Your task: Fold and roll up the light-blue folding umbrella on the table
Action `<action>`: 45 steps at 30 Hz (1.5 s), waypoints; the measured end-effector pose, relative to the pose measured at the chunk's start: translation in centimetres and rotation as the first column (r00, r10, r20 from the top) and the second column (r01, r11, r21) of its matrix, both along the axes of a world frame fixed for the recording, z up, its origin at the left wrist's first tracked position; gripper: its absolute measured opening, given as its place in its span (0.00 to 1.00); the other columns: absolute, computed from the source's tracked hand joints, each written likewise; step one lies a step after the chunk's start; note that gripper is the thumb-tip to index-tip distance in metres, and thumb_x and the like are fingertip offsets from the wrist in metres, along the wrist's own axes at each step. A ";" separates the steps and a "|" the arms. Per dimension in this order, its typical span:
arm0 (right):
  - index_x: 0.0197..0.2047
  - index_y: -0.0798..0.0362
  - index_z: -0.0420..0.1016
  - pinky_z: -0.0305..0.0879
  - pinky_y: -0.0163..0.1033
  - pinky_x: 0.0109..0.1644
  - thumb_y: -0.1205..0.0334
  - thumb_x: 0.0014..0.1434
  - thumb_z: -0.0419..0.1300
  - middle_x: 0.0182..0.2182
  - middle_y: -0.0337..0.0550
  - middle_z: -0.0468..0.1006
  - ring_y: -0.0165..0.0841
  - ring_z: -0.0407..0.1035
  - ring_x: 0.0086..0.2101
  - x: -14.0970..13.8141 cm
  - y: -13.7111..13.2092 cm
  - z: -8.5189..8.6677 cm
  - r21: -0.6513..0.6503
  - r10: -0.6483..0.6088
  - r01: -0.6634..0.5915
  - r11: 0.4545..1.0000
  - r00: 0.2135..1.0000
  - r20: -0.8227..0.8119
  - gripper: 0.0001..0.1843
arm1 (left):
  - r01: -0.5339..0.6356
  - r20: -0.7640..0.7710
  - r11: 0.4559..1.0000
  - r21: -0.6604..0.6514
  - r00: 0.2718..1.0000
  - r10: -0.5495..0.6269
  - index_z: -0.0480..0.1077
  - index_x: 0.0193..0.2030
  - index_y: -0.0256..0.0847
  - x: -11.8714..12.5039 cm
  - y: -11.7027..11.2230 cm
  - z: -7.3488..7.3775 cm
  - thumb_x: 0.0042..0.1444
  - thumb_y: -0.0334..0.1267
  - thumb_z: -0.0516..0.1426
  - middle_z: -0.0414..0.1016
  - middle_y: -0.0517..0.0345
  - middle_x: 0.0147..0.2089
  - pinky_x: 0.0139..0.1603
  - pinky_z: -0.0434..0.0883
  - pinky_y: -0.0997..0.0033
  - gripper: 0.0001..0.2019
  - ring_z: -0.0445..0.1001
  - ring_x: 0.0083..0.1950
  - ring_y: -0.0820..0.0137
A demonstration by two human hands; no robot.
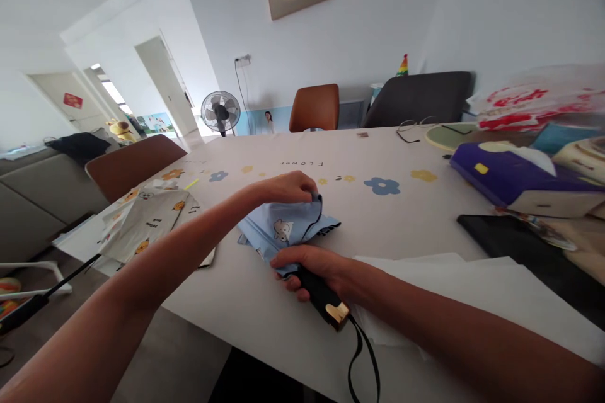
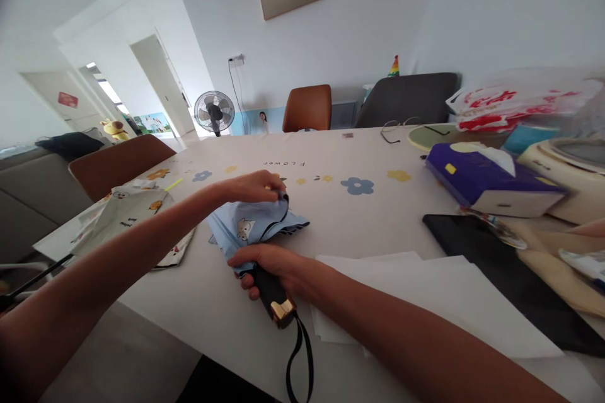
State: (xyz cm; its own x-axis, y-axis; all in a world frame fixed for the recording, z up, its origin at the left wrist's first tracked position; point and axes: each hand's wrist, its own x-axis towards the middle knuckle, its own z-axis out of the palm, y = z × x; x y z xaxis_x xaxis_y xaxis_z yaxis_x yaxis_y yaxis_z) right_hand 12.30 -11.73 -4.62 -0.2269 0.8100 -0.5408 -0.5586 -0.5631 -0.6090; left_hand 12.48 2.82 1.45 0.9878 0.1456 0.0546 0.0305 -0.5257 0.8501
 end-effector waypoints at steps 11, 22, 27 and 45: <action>0.33 0.55 0.63 0.53 0.25 0.13 0.66 0.53 0.60 0.23 0.34 0.66 0.19 0.55 0.15 0.3 0.0 -0.3 -0.008 -0.025 0.025 1.000 1.000 0.011 0.07 | -0.406 0.280 0.891 -0.202 0.848 0.450 0.73 0.21 0.39 -10.8 -0.1 3.3 0.40 0.17 0.53 0.71 0.62 0.25 0.31 0.63 0.81 0.14 0.65 0.29 0.75; 0.29 0.55 0.63 0.54 0.25 0.10 0.36 0.53 0.52 0.19 0.35 0.65 0.20 0.55 0.14 0.4 0.3 -0.5 0.034 -0.080 0.081 0.996 0.996 -0.040 0.27 | -0.580 0.475 0.812 0.069 0.735 0.485 0.70 0.24 0.42 -21.5 -3.2 -4.0 0.42 0.23 0.51 0.71 0.58 0.29 0.52 0.65 0.67 0.11 0.70 0.37 0.67; 0.28 0.52 0.59 0.53 0.25 0.09 0.44 0.57 0.53 0.14 0.30 0.59 0.22 0.54 0.11 0.3 0.2 0.1 0.010 -0.041 0.041 0.999 0.999 -0.014 0.20 | -0.591 0.511 0.795 0.138 0.730 0.454 0.69 0.27 0.42 -22.6 -3.4 -6.3 0.45 0.22 0.50 0.71 0.58 0.33 0.50 0.67 0.64 0.12 0.71 0.40 0.67; 0.15 0.54 0.60 0.48 0.30 0.12 0.49 0.46 0.60 0.08 0.32 0.57 0.22 0.54 0.08 1.1 -1.1 0.3 0.209 -0.046 -0.042 0.977 0.915 0.400 0.20 | -0.584 0.648 0.736 0.341 0.713 0.266 0.70 0.35 0.41 -22.0 -4.9 -9.9 0.50 0.20 0.49 0.75 0.56 0.36 0.55 0.66 0.59 0.14 0.73 0.45 0.68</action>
